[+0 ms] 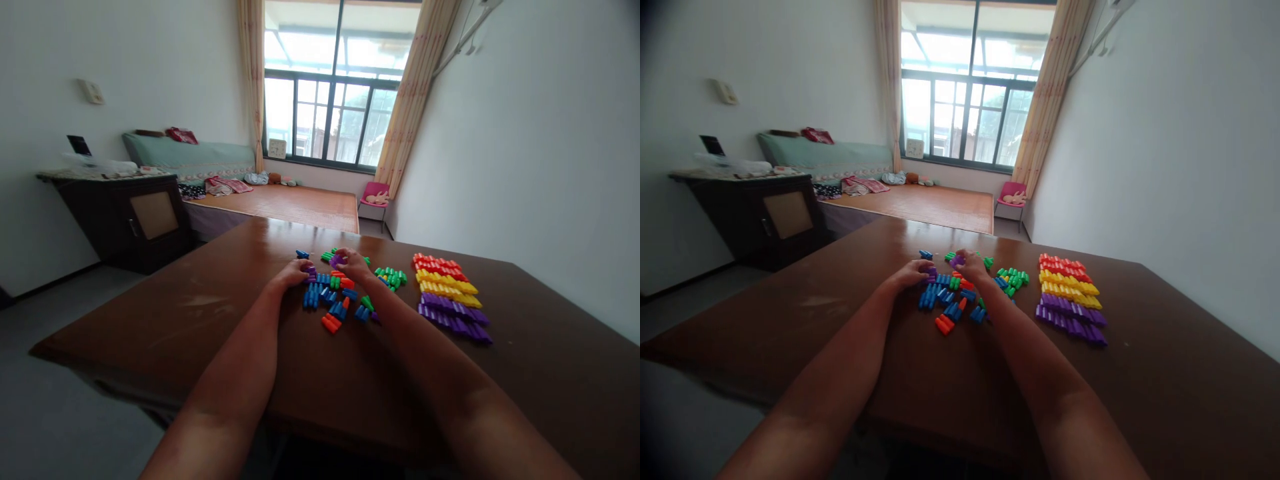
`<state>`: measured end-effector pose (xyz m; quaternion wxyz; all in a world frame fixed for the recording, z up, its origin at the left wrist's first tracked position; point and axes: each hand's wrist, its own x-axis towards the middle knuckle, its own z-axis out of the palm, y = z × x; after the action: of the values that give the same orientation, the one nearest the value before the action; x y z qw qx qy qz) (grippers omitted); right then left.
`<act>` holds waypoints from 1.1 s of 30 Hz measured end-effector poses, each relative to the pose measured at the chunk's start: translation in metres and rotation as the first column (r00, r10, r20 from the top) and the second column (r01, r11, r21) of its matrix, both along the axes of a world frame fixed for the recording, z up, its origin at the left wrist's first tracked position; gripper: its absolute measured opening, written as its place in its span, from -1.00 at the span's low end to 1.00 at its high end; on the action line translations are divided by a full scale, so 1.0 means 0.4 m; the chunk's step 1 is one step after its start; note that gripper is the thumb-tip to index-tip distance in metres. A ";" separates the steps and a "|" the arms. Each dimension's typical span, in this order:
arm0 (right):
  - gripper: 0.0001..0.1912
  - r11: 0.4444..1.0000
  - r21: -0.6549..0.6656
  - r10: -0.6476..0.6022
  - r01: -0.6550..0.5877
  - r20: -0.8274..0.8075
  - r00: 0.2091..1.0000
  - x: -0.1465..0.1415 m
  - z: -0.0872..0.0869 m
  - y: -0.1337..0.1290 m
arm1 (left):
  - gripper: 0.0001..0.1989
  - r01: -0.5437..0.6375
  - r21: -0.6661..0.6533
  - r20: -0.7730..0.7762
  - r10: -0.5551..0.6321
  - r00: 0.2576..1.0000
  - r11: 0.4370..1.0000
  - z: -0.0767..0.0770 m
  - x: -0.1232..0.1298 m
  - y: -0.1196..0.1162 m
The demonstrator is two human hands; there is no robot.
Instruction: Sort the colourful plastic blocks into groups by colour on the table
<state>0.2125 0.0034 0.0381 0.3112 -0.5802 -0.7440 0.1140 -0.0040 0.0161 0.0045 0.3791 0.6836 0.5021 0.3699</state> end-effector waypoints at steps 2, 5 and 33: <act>-0.63 0.998 0.057 0.033 -0.027 -0.094 0.995 0.046 0.010 -0.041 | -0.54 -0.020 0.011 0.003 0.020 1.000 1.000 0.008 0.003 -0.007; -0.65 0.992 0.119 0.056 -0.032 -0.202 0.978 0.145 0.021 -0.123 | -0.59 -0.054 0.050 0.008 0.054 0.999 0.997 0.013 0.004 -0.010; -0.68 0.967 0.094 -0.234 0.237 -0.035 0.972 0.507 0.041 -0.442 | -0.52 0.375 0.122 0.177 -0.392 0.903 0.919 0.077 0.142 -0.099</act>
<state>0.4153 -0.1735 0.0545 0.3592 -0.6472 -0.6708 0.0468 0.0527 -0.0235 0.0352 0.4631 0.7443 0.3011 0.3753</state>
